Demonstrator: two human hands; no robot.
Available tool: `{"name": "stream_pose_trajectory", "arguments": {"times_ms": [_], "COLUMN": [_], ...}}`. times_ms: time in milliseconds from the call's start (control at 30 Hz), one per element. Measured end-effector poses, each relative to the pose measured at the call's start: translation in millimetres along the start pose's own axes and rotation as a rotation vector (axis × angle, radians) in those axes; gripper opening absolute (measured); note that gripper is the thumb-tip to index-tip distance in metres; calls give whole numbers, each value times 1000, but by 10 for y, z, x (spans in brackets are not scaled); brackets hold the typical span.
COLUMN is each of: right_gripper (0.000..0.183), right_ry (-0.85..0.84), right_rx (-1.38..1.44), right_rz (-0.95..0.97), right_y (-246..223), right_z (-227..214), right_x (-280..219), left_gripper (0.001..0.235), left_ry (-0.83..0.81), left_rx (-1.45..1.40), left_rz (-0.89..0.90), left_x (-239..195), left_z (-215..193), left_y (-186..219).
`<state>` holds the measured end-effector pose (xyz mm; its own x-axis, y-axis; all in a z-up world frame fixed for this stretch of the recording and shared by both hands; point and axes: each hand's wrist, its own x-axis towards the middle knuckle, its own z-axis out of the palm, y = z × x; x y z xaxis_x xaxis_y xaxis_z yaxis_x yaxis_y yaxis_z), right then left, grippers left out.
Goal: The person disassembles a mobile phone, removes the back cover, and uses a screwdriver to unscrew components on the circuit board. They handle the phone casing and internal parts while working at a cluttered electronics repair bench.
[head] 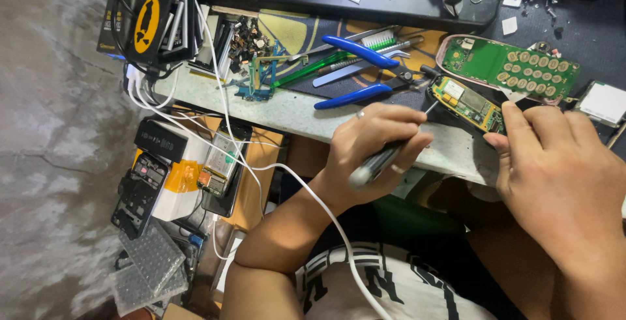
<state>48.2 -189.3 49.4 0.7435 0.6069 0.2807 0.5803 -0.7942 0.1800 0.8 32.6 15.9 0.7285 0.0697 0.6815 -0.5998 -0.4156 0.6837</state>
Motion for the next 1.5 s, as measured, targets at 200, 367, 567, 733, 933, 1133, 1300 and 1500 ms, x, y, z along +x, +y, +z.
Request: {"name": "stream_pose_trajectory", "arguments": {"times_ms": [200,367,567,733,933,1133,1300,1500], "right_gripper": [33,35,39,42,49,54,58,56], "right_ry": [13,10,-27,37,109,68,125,47], "right_rx": [65,15,-45,75,399,741,808,1231], "right_rz": [2,-23,-23,-25,75,195,116,267], "right_y": [22,0,-62,10,130,230,208,288], "right_z": [-21,-49,-88,19,386,612,522,686], "right_x": [28,52,89,14,-147,-241,-138,214], "left_gripper": [21,26,33,32,35,36,36,36], "left_ry": [-61,-140,-284,-227,-96,27,2,-88], "left_rx": [36,123,296,195,29,-13,-68,-165], "left_rz": [17,234,282,182,98,89,77,133], "left_x": [13,-69,-156,-207,-256,-223,-183,-6], "left_z": [49,64,29,50,44,53,46,108], "left_y": [-43,-130,-115,-135,-161,-112,-68,-85]}}
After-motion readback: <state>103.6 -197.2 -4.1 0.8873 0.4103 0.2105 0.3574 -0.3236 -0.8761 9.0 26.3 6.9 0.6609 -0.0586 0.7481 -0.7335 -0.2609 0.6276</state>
